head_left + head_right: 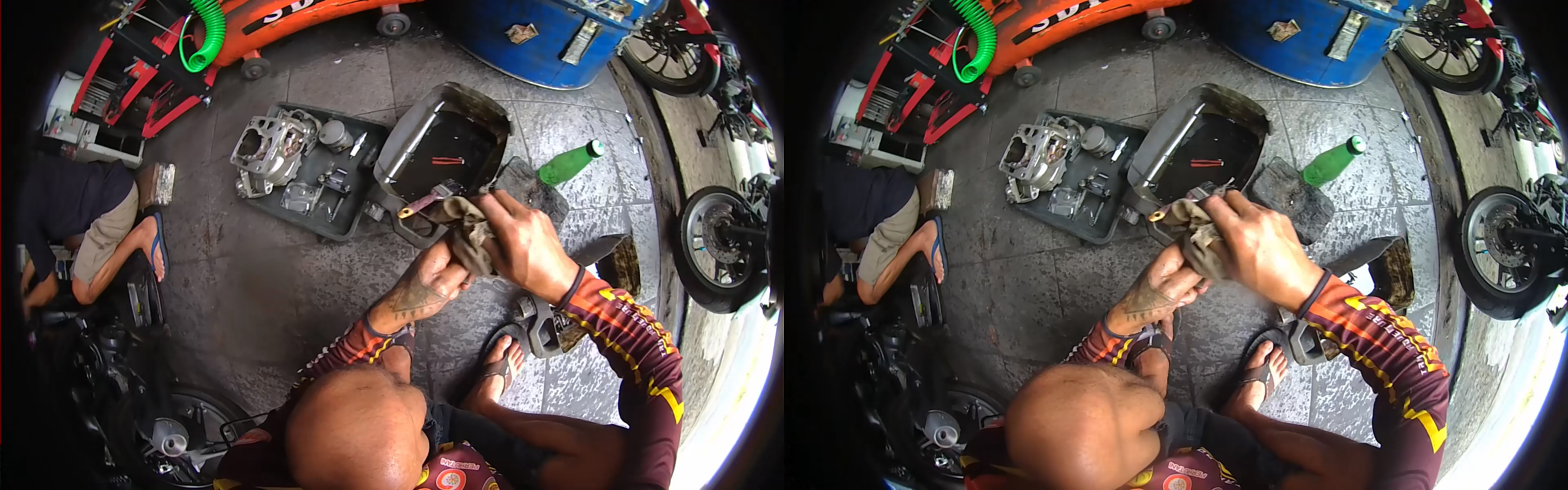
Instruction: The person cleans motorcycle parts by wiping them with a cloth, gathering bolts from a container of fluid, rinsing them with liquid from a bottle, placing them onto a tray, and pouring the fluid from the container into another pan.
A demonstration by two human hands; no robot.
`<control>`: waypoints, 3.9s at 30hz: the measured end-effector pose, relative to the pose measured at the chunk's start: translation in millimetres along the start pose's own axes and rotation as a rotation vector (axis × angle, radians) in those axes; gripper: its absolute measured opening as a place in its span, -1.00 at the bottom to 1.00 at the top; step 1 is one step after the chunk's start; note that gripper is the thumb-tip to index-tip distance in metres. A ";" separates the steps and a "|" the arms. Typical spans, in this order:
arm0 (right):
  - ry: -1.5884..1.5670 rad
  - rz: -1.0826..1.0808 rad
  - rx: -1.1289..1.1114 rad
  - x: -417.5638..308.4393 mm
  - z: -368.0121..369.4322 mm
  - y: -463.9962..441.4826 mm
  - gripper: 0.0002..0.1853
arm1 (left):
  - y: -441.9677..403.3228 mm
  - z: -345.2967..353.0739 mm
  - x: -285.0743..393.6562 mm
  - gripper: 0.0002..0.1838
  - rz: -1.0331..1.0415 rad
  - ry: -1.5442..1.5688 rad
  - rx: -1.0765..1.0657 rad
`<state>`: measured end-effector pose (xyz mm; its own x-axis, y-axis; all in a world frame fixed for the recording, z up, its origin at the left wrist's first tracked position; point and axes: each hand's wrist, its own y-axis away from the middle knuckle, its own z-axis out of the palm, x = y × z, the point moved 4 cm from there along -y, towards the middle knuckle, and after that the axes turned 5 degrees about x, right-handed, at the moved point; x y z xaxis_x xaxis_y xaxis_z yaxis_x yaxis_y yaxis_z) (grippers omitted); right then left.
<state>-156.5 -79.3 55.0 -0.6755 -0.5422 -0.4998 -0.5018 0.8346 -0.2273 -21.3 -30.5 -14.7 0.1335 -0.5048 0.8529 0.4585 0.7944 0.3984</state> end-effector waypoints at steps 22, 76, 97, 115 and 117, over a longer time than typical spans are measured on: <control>-0.043 0.071 -0.080 -4.6 14.6 6.7 -0.70 | -0.7 -5.5 18.9 -0.22 0.582 -0.463 0.303; -0.317 0.344 -0.308 2.5 24.6 26.8 -0.76 | 2.2 -11.3 31.8 -0.80 0.985 -0.880 0.227; -0.363 0.363 0.033 15.2 -36.1 40.7 -0.80 | -13.0 -169.4 25.2 -0.82 0.581 -0.769 1.045; -0.610 0.811 0.014 17.2 133.9 231.3 -0.51 | -45.6 -174.3 79.8 -0.61 0.711 -0.762 0.560; -0.575 0.786 0.048 18.6 145.8 232.3 -0.52 | -41.7 -135.3 92.8 -0.65 0.692 -0.797 0.451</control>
<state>-206.9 118.7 -128.9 -0.4347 0.2907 -0.8523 0.0109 0.9481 0.3178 90.8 -156.1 2.1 -0.4340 0.3169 0.8434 0.1261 0.9482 -0.2914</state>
